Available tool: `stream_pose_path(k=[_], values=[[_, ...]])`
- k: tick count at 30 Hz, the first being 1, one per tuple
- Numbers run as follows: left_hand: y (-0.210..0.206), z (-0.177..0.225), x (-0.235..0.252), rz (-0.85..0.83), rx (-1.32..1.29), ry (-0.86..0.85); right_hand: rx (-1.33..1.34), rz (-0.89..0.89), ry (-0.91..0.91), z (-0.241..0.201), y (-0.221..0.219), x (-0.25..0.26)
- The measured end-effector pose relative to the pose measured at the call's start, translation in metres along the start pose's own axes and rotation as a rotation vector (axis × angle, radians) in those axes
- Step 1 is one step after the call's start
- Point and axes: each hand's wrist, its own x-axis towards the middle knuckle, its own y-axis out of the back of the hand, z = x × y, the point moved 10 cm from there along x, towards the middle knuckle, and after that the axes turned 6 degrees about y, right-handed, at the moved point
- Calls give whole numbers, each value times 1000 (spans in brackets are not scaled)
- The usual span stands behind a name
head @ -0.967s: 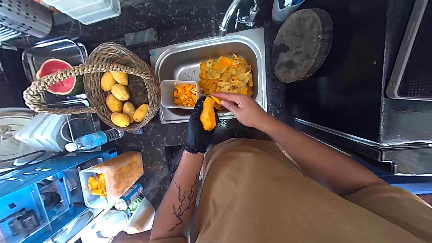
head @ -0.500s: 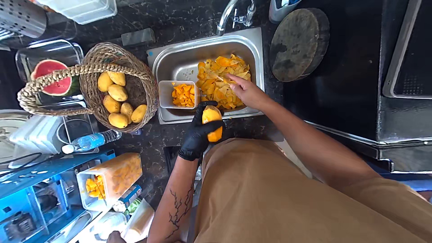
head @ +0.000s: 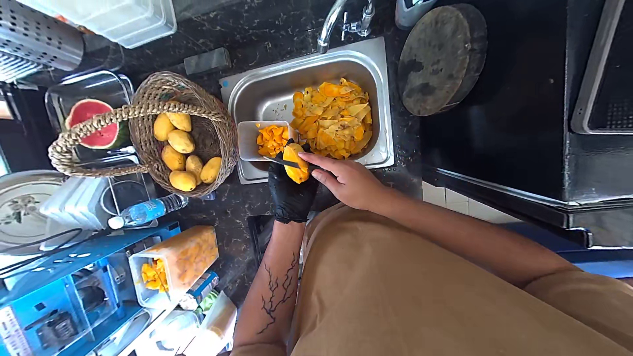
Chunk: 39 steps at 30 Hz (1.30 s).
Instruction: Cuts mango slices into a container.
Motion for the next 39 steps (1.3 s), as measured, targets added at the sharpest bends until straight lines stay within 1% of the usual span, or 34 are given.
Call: stream_pose_path(k=[1, 2, 3, 5, 6, 7, 8, 10, 13, 15, 18, 24, 27, 29, 30, 32, 33, 35, 36, 37, 38, 39], values=[[25, 3, 24, -186, 14, -25, 61, -5, -12, 4, 0, 0], [38, 4, 33, -231, 37, -9, 138, -25, -14, 5, 1, 1], [47, 5, 34, -229, 108, 15, 228, -57, -4, 6, 1, 2], [54, 7, 30, -174, 426, 37, 344, -118, 4, 5, 0, 2], [54, 7, 30, -136, 582, 44, 349, -132, 0, 6, 1, 2], [54, 5, 30, -97, 680, 50, 314, -125, -9, 9, 3, 2], [53, 4, 31, -70, 724, 64, 258, -103, -26, 15, 7, 3], [52, -1, 30, -69, 739, 111, 167, -32, -64, 29, 21, 9], [50, -8, 26, -90, 705, 185, 133, 44, -106, 43, 39, 17], [44, -10, 25, -108, 706, 192, 125, 71, -105, 48, 45, 20], [33, -8, 24, -168, 745, 133, 119, 99, -115, 53, 49, 24], [21, 1, 16, -167, 1068, -45, 138, 107, -149, 62, 40, 27], [15, 5, 9, -167, 1228, -180, 138, 124, -163, 65, 38, 30], [5, 7, -2, -178, 1364, -276, 120, 170, -197, 80, 48, 34], [-2, 8, -7, -184, 1392, -294, 110, 174, -221, 94, 54, 35], [-1, 12, -6, -153, 1386, -279, 132, 92, -305, 113, 59, 33], [5, 16, -1, -123, 1381, -269, 200, 64, -348, 110, 57, 28], [15, 26, 8, -68, 1394, -264, 464, -17, -392, 85, 40, 15], [18, 31, 10, -30, 1430, -268, 609, -75, -393, 69, 30, 8], [19, 34, 12, 15, 1486, -282, 678, -133, -364, 53, 21, 0], [19, 37, 13, 51, 1552, -312, 648, -174, -304, 38, 15, -4], [18, 39, 13, 79, 1623, -352, 524, -187, -241, 26, 13, -6]])
